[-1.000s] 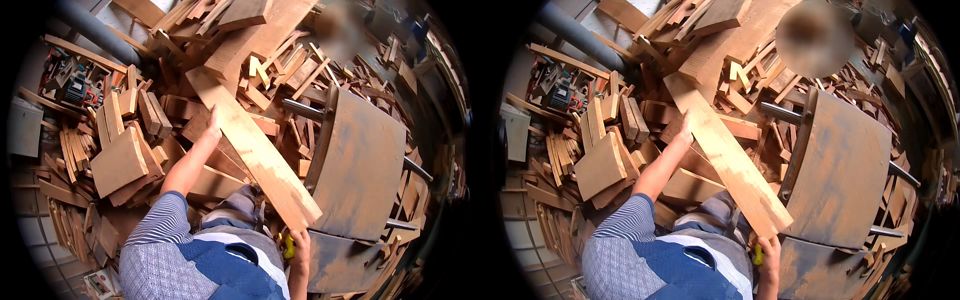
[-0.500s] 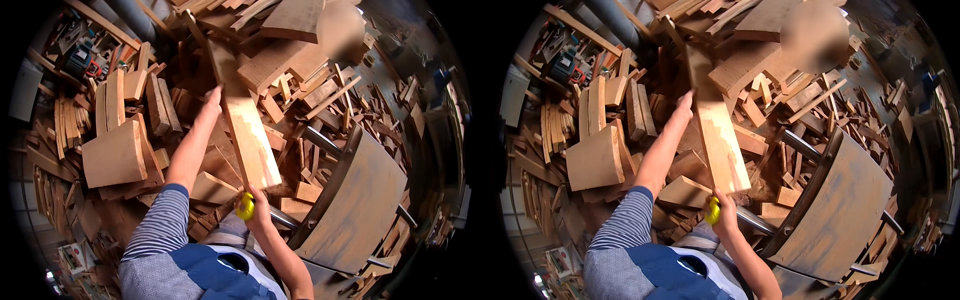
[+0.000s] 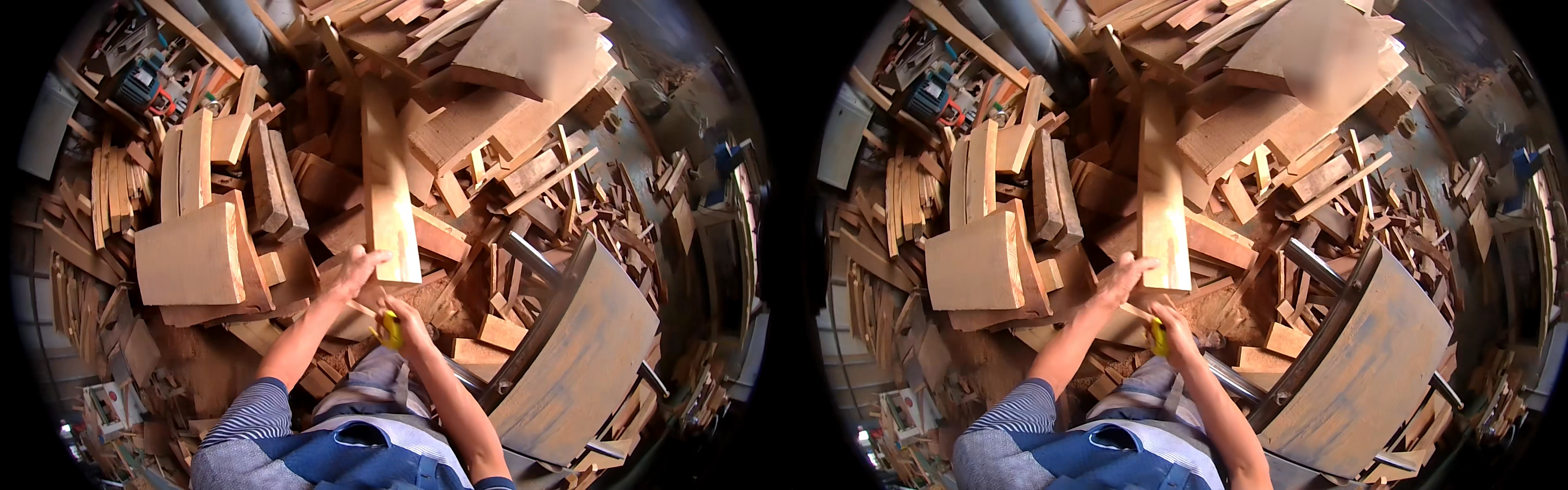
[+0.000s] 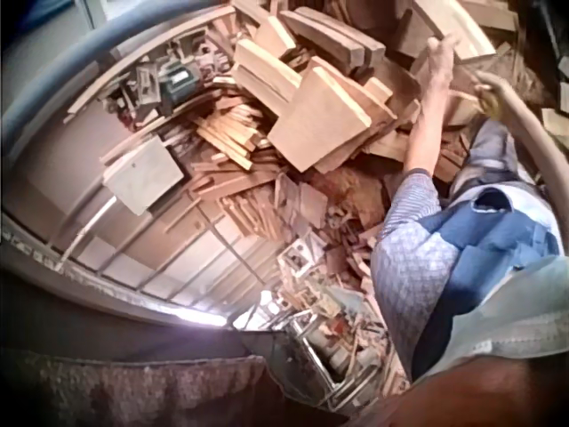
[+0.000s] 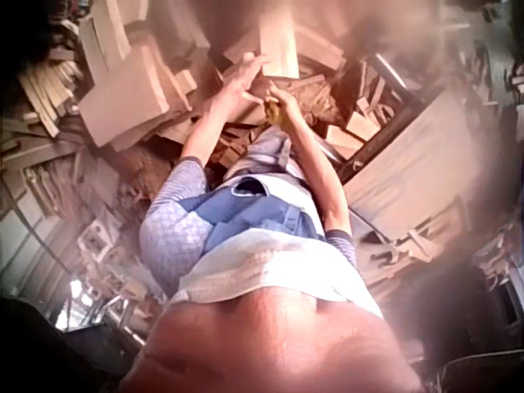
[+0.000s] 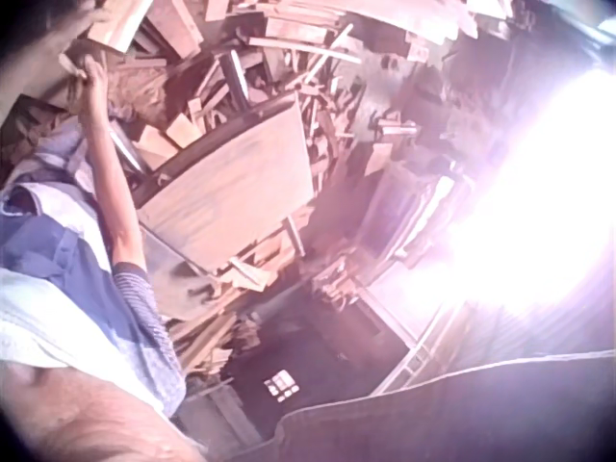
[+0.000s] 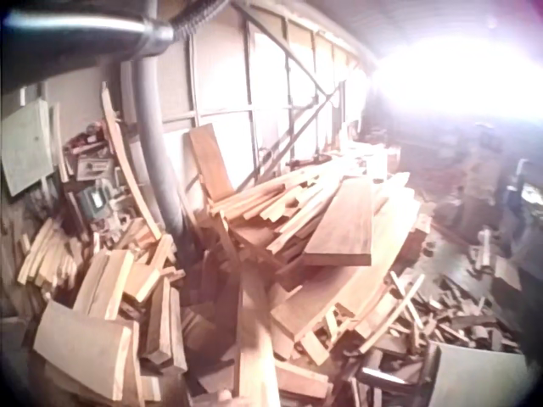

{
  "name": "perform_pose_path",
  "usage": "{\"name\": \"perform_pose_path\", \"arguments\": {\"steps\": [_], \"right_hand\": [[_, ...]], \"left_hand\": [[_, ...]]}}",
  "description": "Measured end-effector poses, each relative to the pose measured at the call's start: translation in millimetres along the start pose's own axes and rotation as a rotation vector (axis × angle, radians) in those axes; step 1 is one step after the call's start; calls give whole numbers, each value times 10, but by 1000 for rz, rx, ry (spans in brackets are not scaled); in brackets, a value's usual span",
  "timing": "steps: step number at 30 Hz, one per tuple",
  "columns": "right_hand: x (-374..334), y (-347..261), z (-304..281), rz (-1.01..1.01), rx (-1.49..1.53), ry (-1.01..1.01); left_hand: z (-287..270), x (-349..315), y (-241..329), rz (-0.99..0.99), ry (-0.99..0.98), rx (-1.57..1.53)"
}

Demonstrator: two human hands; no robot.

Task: The person measures multiple pieces of wood using a tape measure while standing in a woodworking shop filled with wood scraps and machinery.

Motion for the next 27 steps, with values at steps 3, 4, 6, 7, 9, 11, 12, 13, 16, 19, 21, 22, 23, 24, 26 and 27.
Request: {"name": "perform_pose_path", "arguments": {"steps": [3,4,6,7,9,11,12,13,16,19,21,22,23,24,26,27], "right_hand": [[-537,208,-567,-47,-66,106],[-693,339,-831,-36,-56,120],[-1035,625,-1166,-7,2,176],[-1205,762,-1341,-30,79,223],[-1516,1037,-1514,-40,251,252],[-1758,1286,-1715,-143,303,327],[-1935,1421,-1808,-207,360,386],[-2110,1641,-1908,-248,523,409],[-2092,2224,-2095,-364,581,478],[-2102,2695,-2131,-459,688,687],[-2024,3082,-2133,-480,723,873],[-2000,3311,-2128,-457,690,1019],[-1893,3745,-2093,-367,685,1136],[-1771,4110,-2025,-266,665,1230],[-1630,4584,-1653,-119,759,1251],[-1447,4955,-1438,8,843,1264]], "left_hand": [[-316,498,-62,47,-7,20],[-453,735,43,100,7,61],[-971,1208,4,22,52,66],[-1082,1404,62,-35,88,25],[-1655,1678,45,-12,185,147],[-1630,1937,166,140,270,715],[-1203,1876,250,238,291,1116],[-398,1547,468,338,194,1199],[310,805,50,743,25,1076],[1158,-25,-805,689,-597,694],[1692,-652,-1189,463,-942,503],[1918,-893,-1328,421,-1129,452],[2140,-1215,-1337,380,-1301,441],[2341,-1509,-1294,338,-1449,435],[2586,-1776,-1232,431,-1677,482],[2662,-1889,-1277,461,-1751,529]]}}
Point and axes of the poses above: each hand's wrist, its own x-axis towards the middle knuckle, its own z-axis out of the palm, y = z × x, the point moved 6 cm from there along x, towards the middle knuckle, and after that the axes turned 12 degrees about z, right-handed, at the moved point
